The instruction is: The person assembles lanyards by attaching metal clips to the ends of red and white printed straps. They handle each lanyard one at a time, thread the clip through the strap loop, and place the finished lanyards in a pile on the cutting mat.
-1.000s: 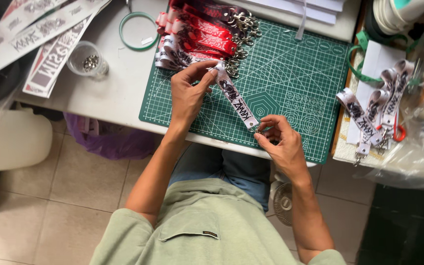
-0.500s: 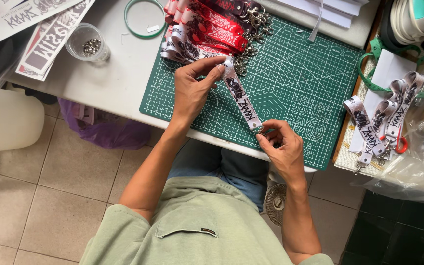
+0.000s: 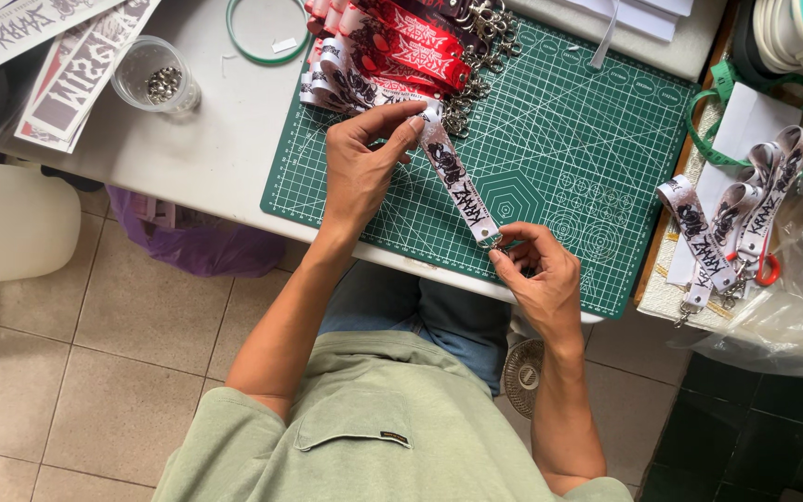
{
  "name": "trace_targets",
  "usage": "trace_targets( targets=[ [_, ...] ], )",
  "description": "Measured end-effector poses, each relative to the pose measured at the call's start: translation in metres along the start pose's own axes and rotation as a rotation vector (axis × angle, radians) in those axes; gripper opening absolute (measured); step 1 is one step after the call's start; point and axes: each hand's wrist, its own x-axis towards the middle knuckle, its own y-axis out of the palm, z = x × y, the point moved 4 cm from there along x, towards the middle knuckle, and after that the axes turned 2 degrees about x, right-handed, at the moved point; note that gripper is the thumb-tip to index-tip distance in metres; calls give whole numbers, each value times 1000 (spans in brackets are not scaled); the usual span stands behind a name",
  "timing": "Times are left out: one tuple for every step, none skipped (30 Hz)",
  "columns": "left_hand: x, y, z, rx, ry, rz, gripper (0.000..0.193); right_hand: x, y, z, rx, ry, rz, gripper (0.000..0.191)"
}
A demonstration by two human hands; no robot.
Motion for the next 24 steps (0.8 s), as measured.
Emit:
trace_targets(
  targets=[
    [0, 0, 0, -1, 2, 0, 22, 0, 0, -1, -2, -7, 0, 29],
    [0, 0, 0, -9, 6, 2, 23, 0, 0, -2, -5, -13, -1, 29],
    [0, 0, 0, -16, 11, 4, 23, 0, 0, -2, -8, -19, -2, 29],
    [0, -1, 0, -23, 16, 5, 23, 0, 0, -3, -5, -14, -2, 29],
    [-1, -1, 0, -22, 16, 3, 23, 0, 0, -3, -2, -9, -1, 29],
    [-1, -1, 0, -22, 16, 1, 23, 0, 0, -3, 1, -3, -1, 30],
    [-1, -1, 0, -21, 16, -1, 23, 0, 0, -3, 2, -1, 1, 30],
    [-1, -1, 0, -20, 17, -1, 23, 0, 0, -3, 2, 2, 2, 29],
    [-2, -1, 0, -19, 18, -1, 23, 0, 0, -2, 2, 4, 3, 29],
    [-2, -1, 0, -17, 18, 0, 23, 1, 0, -2, 12, 7, 1, 30],
    [-2, -1, 0, -28, 14, -1, 24, 1, -1, -1, 21, 10, 0, 31],
    [-2, -1, 1, -39, 10, -1, 24, 1, -1, 0, 30, 12, -1, 32],
    [-2, -1, 1, -49, 7, 1, 24, 2, -1, 1, 36, 10, -9, 34],
    [-2, 0, 1, -69, 3, 12, 24, 2, -1, 2, 41, 8, -18, 36],
    [-2, -1, 1, -88, -3, 22, 25, 2, -2, 4, 47, 7, -26, 38],
    [-2, -1, 1, -107, -7, 33, 25, 1, -2, 4, 43, 14, -34, 35],
    [-2, -1, 1, -135, -20, 57, 25, 1, -2, 5, 39, 21, -42, 32],
    [-1, 0, 2, -162, -32, 81, 26, 1, -2, 5, 36, 27, -51, 29],
    [-2, 0, 2, -190, -44, 104, 27, 1, -3, 5, 61, 34, -81, 26],
    [-2, 0, 2, -184, -43, 109, 23, 0, -4, 5, 87, 39, -111, 22],
    [-2, 0, 2, -177, -40, 114, 19, 0, -5, 4, 113, 42, -141, 19],
    [-2, 0, 3, -171, -36, 118, 15, 1, -5, 3, 128, 38, -159, 18],
    [-2, -1, 1, -126, 19, 113, 14, 0, -5, 2, 144, 37, -176, 17],
    [-3, -2, -1, -81, 75, 109, 14, 1, -5, 0, 160, 36, -194, 16]
  ],
)
